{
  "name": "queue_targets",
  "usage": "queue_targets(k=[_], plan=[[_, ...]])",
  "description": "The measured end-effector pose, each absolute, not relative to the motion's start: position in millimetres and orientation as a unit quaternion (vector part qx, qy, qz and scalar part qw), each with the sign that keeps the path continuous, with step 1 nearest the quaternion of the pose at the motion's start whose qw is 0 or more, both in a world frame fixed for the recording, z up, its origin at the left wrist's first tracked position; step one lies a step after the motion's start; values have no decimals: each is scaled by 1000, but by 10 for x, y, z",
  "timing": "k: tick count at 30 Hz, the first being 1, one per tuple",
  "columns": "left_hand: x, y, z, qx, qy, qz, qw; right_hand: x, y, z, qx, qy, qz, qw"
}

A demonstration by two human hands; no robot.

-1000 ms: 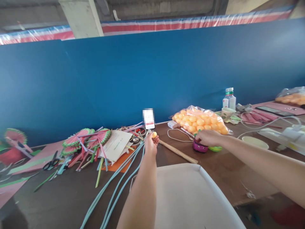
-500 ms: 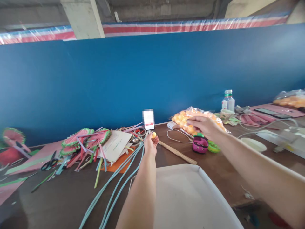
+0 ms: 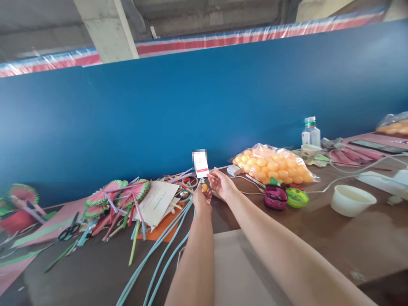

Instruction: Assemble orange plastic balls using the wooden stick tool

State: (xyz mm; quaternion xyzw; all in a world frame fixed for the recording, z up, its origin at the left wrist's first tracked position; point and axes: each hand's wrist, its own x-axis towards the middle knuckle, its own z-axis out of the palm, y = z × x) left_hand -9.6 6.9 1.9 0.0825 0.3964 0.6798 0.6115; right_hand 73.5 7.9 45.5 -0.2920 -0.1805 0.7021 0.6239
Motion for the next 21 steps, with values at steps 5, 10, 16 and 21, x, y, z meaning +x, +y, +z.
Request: queue_targets(k=[5,10,16,21], plan=[[-108,51,20,79,403,696,590,709,117,234,-309,-158,704,620],[-94,27,33,84,413,694,584,815,146,190,-309,-190,693,623],[-95,14,26,101,419,692,579,823,146,200,-319,-205,692,614],[-94,-4,45,123,414,695,575,807,137,186,-288,-229,703,608]])
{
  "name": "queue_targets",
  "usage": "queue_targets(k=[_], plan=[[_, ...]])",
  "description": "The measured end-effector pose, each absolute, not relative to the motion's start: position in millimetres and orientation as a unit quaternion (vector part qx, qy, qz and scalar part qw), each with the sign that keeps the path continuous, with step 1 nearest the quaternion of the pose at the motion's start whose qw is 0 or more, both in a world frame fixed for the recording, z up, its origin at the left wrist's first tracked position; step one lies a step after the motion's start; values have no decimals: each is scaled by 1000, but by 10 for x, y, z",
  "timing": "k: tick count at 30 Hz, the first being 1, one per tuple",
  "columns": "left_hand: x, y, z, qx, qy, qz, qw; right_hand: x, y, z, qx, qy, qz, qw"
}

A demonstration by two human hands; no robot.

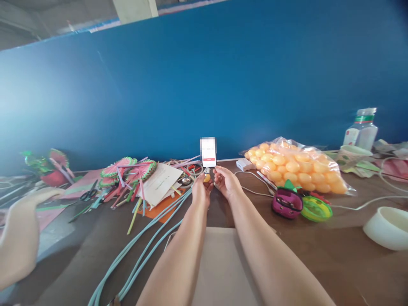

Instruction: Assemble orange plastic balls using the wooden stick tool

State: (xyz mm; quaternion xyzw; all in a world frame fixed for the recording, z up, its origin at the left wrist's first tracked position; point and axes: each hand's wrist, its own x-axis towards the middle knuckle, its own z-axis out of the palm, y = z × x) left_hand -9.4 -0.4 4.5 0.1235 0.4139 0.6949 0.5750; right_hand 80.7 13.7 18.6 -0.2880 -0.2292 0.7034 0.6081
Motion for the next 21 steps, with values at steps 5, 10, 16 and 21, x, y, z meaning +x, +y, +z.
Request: queue_targets(k=[5,10,16,21], plan=[[-89,-24,71,134,398,704,572,803,113,171,-283,-275,735,552],[-90,-26,66,148,389,716,560,811,116,145,-309,-280,744,522],[-89,-21,77,154,402,722,542,821,118,136,-323,-285,738,519],[-82,-36,92,157,402,721,543,822,91,145,-331,-311,724,519]])
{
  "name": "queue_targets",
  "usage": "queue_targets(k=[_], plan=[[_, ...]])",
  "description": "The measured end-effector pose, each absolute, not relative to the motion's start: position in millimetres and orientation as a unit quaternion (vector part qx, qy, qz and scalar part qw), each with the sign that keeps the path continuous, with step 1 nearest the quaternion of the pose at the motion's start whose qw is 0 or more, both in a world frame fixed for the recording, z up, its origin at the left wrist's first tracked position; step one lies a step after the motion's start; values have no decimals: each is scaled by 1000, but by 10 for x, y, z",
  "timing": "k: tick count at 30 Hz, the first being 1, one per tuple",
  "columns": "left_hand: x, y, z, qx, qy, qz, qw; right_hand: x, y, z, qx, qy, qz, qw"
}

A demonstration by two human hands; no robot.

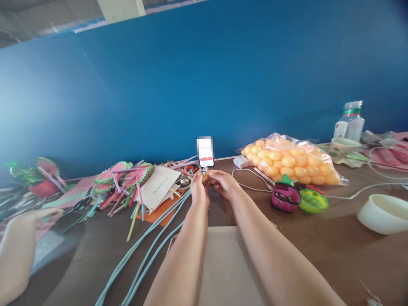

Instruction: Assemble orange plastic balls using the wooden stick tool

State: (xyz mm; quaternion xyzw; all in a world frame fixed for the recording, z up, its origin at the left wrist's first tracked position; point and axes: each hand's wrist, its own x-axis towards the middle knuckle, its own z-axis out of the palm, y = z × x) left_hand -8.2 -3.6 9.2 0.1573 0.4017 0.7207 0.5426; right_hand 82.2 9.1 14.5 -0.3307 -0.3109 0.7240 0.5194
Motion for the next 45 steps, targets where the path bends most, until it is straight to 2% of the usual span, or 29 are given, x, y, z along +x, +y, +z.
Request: queue_targets(k=[45], plan=[[-65,-67,145,201,419,722,512,818,111,97,-339,-345,713,508]])
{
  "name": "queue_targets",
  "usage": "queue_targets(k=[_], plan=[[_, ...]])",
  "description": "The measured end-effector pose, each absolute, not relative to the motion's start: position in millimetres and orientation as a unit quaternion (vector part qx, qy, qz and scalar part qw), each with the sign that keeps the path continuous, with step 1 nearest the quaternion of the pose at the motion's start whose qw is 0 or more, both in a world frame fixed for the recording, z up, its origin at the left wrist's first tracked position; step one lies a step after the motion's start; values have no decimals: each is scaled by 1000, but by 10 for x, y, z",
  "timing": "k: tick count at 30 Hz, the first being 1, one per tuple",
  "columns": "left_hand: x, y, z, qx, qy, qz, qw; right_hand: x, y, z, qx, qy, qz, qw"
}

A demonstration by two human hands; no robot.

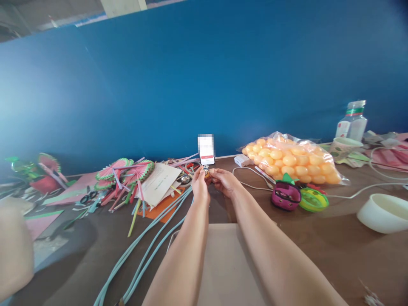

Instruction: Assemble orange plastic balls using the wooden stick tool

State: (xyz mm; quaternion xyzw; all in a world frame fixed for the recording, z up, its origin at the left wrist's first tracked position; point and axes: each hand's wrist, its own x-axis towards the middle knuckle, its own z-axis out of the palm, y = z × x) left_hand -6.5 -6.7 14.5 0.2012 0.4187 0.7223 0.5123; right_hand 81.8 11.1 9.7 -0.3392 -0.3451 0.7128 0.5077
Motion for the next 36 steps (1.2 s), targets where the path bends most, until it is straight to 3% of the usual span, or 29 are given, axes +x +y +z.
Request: queue_targets(k=[36], plan=[[-54,-70,150,197,417,725,512,808,112,92,-326,-338,711,523]])
